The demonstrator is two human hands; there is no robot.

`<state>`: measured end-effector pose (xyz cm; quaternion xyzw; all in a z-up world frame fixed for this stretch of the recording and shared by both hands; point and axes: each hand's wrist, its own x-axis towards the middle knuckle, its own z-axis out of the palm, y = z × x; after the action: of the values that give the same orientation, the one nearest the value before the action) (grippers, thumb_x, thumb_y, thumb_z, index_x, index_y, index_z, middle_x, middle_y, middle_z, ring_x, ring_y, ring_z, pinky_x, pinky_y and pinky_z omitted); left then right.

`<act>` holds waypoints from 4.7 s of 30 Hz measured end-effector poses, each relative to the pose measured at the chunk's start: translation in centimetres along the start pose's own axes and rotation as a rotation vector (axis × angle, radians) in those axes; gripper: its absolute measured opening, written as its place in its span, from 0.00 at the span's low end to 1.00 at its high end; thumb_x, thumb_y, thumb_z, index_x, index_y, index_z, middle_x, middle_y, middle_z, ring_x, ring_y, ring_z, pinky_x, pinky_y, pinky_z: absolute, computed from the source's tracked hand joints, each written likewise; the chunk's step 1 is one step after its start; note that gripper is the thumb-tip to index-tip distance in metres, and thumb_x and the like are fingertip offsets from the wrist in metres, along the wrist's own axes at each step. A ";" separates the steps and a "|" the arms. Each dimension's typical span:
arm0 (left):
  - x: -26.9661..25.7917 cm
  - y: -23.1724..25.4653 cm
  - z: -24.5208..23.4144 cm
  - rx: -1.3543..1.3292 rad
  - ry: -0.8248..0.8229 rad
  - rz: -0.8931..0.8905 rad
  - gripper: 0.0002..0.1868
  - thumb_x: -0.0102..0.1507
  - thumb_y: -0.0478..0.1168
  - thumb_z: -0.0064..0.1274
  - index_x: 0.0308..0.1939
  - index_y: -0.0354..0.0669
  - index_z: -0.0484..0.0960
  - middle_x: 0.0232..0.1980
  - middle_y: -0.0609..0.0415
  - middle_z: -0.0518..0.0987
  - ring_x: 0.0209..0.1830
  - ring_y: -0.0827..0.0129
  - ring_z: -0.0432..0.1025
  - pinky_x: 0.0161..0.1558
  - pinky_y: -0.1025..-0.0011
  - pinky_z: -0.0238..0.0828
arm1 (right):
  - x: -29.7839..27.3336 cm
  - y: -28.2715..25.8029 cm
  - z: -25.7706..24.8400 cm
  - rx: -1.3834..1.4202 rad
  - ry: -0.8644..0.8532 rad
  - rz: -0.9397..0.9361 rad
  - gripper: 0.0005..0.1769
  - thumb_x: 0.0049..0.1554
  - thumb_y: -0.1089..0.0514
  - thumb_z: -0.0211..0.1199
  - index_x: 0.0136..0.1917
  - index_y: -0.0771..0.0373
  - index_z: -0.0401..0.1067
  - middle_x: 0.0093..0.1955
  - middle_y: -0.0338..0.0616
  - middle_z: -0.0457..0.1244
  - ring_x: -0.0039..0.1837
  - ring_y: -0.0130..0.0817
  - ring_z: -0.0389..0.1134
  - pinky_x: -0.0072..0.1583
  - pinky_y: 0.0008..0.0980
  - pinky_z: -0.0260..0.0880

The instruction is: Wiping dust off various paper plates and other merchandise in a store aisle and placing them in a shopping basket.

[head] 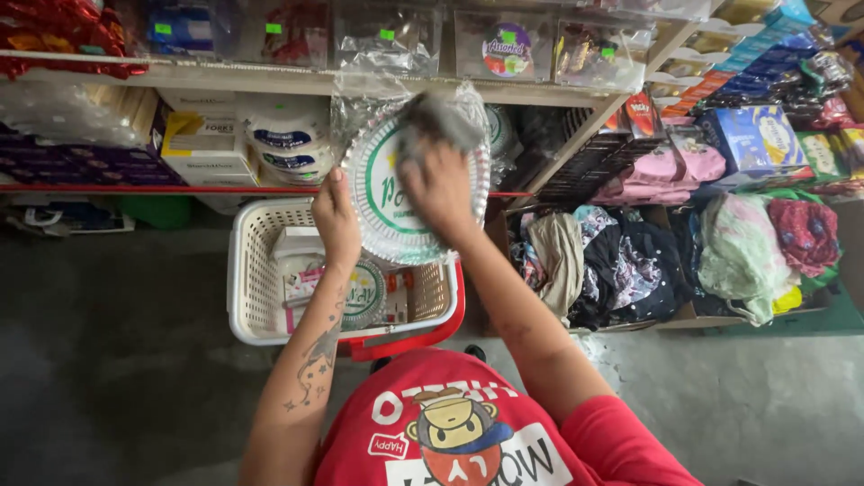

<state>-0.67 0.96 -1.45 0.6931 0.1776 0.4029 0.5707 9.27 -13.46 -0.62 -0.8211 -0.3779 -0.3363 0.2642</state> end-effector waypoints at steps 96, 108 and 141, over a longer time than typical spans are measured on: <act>-7.2 -4.6 5.5 0.022 0.142 -0.392 0.23 0.76 0.49 0.40 0.51 0.30 0.80 0.50 0.32 0.80 0.52 0.57 0.73 0.58 0.53 0.66 | -16.4 7.3 -7.1 0.840 -0.439 1.476 0.34 0.44 0.51 0.79 0.64 0.51 0.75 0.53 0.52 0.70 0.55 0.45 0.71 0.57 0.52 0.71; -8.9 -18.2 22.3 0.264 -0.665 -0.815 0.51 0.54 0.43 0.68 0.77 0.44 0.55 0.60 0.36 0.73 0.31 0.55 0.82 0.26 0.72 0.82 | -22.6 25.2 -2.3 0.843 -0.028 1.703 0.26 0.45 0.61 0.73 0.58 0.60 0.75 0.49 0.49 0.68 0.52 0.46 0.69 0.53 0.47 0.71; -7.7 -34.2 2.2 0.047 -0.417 -0.979 0.18 0.70 0.41 0.47 0.53 0.25 0.76 0.40 0.31 0.83 0.35 0.51 0.81 0.35 0.61 0.80 | -13.4 16.1 5.3 0.502 -0.674 1.189 0.38 0.58 0.39 0.67 0.76 0.54 0.62 0.64 0.61 0.66 0.69 0.55 0.65 0.67 0.53 0.68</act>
<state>3.60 3.90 -36.22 0.6069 0.3723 -0.0609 0.6995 17.46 -25.00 -16.96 -0.8613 0.0053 0.2322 0.4519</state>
